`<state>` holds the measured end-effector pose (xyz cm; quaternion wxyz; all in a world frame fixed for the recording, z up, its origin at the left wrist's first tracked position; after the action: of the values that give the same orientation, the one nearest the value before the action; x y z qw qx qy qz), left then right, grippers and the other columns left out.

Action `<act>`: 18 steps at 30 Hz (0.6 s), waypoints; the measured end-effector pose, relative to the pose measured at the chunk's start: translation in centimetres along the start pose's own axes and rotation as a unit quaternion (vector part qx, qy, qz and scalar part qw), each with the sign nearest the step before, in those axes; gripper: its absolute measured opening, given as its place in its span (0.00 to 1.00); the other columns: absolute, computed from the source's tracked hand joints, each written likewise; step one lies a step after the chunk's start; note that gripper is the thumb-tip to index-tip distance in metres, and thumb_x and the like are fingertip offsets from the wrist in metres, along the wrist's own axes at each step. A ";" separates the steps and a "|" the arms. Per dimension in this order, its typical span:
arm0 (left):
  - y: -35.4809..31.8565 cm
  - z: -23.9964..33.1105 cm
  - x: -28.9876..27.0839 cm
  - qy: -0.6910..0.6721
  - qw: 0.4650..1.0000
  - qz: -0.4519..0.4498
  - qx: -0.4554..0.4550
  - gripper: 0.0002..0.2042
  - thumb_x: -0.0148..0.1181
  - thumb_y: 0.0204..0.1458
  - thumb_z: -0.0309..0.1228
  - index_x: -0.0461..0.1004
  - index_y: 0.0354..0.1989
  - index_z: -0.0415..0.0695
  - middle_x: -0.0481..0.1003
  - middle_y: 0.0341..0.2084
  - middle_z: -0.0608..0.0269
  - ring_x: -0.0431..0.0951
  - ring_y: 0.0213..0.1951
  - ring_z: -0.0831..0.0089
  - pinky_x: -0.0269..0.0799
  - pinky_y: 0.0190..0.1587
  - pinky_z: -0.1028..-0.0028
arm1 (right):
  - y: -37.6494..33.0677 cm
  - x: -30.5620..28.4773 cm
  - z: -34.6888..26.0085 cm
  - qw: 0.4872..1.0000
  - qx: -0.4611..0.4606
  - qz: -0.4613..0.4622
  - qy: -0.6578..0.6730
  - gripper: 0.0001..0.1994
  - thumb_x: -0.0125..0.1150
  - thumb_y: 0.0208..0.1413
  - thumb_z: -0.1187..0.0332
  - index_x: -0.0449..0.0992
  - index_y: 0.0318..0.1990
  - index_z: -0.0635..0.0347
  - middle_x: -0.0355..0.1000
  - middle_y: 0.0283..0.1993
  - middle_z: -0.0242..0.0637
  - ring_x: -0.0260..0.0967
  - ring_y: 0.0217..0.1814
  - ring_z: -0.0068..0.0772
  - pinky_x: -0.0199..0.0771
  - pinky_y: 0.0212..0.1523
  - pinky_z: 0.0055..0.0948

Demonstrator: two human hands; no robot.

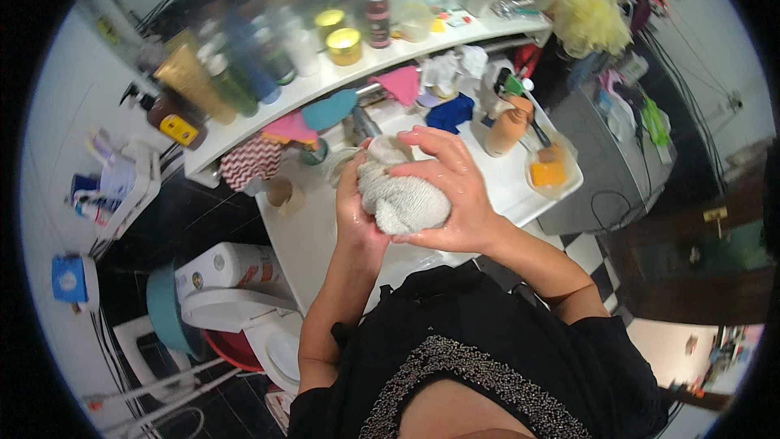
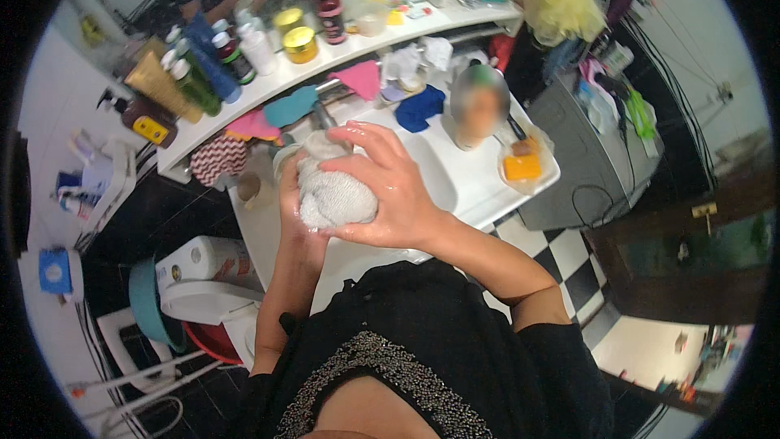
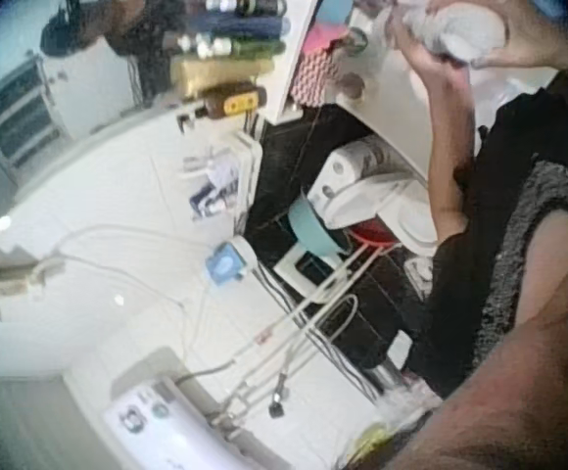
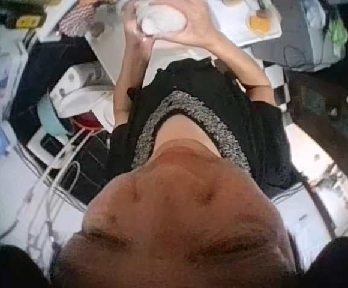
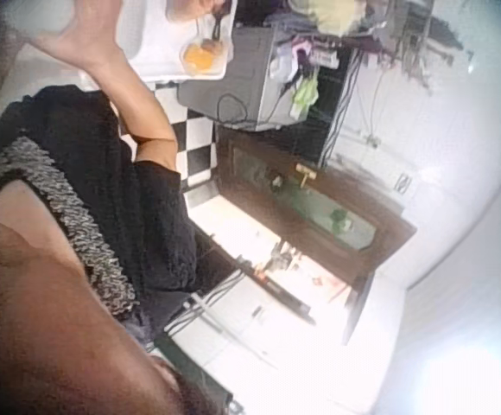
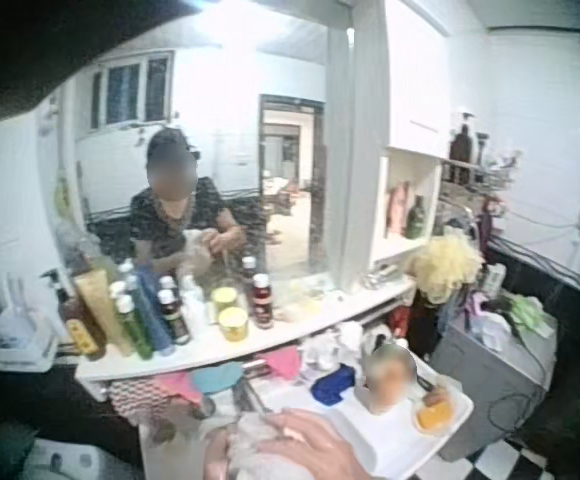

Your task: The person carries bowls of food to a dining table, then picks up a cloth and walks to the bathroom. They wash the cloth under running water in the sink, wring it out, and return to the living room to fold and place it on a chair.

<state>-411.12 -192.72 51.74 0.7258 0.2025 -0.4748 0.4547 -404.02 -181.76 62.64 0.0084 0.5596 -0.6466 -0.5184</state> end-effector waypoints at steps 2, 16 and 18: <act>-1.3 1.5 2.0 0.061 0.995 -0.053 0.056 0.17 0.45 0.57 0.40 0.67 0.50 0.44 0.72 0.44 0.59 0.75 0.45 0.68 0.72 0.47 0.70 | 1.2 0.0 -1.6 0.997 -0.069 0.003 0.028 0.25 0.68 0.30 0.60 0.74 0.43 0.54 0.66 0.53 0.44 0.61 0.58 0.54 0.65 0.53 0.43; -6.8 8.1 16.9 0.517 0.566 -0.157 0.622 0.14 0.62 0.39 0.28 0.71 0.36 0.40 0.72 0.31 0.60 0.74 0.34 0.65 0.69 0.40 0.68 | 7.3 -0.1 1.3 0.632 0.265 0.057 0.726 0.10 0.53 0.54 0.67 0.67 0.42 0.60 0.69 0.38 0.35 0.69 0.39 0.25 0.70 0.44 0.26; -6.8 7.5 17.5 0.569 0.475 -0.184 0.646 0.13 0.64 0.35 0.29 0.73 0.32 0.42 0.71 0.26 0.62 0.74 0.29 0.65 0.70 0.33 0.68 | 7.1 1.3 2.7 0.615 0.329 -0.016 0.717 0.10 0.52 0.53 0.67 0.68 0.42 0.60 0.69 0.37 0.34 0.69 0.39 0.24 0.70 0.43 0.25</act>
<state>-406.77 -193.41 71.42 0.5674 0.3938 0.5183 0.5044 -411.22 -182.08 65.48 0.2765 0.7286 -0.5529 0.2948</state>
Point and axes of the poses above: each hand's wrist, its own y-axis towards the middle knuckle, its own x-axis out of the palm, z = x × y, the point moved 5 cm from there along y, towards the middle knuckle
